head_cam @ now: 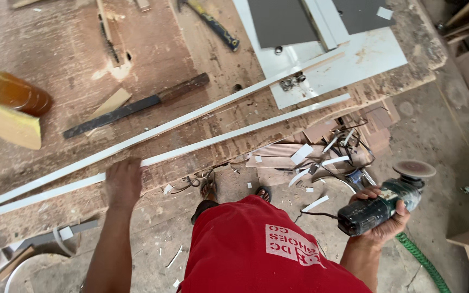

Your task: The person uses an angle grinder with a sanding disc to sand the edges and surfaces of long, white wooden strips on a workshop table.

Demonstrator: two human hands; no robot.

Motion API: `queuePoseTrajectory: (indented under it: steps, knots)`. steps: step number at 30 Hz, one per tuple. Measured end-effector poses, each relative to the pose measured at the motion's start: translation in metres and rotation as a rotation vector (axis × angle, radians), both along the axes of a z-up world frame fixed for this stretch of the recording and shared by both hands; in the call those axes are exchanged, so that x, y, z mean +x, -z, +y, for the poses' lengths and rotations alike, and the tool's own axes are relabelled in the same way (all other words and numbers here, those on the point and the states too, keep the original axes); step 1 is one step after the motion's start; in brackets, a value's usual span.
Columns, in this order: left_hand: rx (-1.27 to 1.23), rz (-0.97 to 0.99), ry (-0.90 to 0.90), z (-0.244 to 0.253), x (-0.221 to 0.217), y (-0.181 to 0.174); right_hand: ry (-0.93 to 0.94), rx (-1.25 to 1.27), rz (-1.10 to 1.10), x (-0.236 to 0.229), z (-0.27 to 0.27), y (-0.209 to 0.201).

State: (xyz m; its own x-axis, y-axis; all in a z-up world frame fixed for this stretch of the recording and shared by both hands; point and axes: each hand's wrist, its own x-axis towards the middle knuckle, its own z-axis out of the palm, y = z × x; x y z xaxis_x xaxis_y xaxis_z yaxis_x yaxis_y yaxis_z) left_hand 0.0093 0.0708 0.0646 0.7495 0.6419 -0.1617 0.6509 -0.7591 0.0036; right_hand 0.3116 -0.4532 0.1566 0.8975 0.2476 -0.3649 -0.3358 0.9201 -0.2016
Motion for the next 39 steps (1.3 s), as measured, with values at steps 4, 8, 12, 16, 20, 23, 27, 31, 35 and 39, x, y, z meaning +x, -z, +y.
queuePoseTrajectory:
  steps: [4,8,12,16,20,23,27,31,35,39]
  knots:
    - [0.351,-0.421,0.228,-0.018,0.005,0.032,0.013,-0.017,0.0,-0.001,0.001,0.006]
    - [0.288,-0.502,0.271,-0.044,0.032,0.04,-0.017,-0.03,-0.009,0.001,-0.003,0.012]
    - [0.167,-0.521,0.291,-0.059,0.048,0.052,-0.051,-0.051,-0.034,0.001,-0.007,0.016]
    - [0.14,-0.441,0.259,-0.055,0.05,0.041,-0.105,0.025,-0.033,0.002,-0.014,0.018]
    - [0.335,-0.424,0.2,-0.036,0.033,0.037,-0.241,0.059,-0.11,0.005,-0.024,0.017]
    - [0.336,-0.444,0.189,-0.019,0.016,0.033,-0.189,0.027,-0.079,0.002,-0.027,0.021]
    - [0.198,-0.633,0.078,0.001,0.022,0.03,-0.049,0.001,0.02,0.002,-0.036,0.032]
    - [0.308,-0.565,0.141,0.035,0.027,0.04,0.015,-0.061,-0.027,-0.001,-0.026,0.021]
    - [0.307,-0.386,0.158,0.055,0.038,0.047,-0.095,0.021,-0.073,-0.006,-0.014,0.01]
    - [0.184,-0.255,0.145,0.08,0.037,0.064,0.092,0.03,0.044,-0.015,-0.001,-0.004]
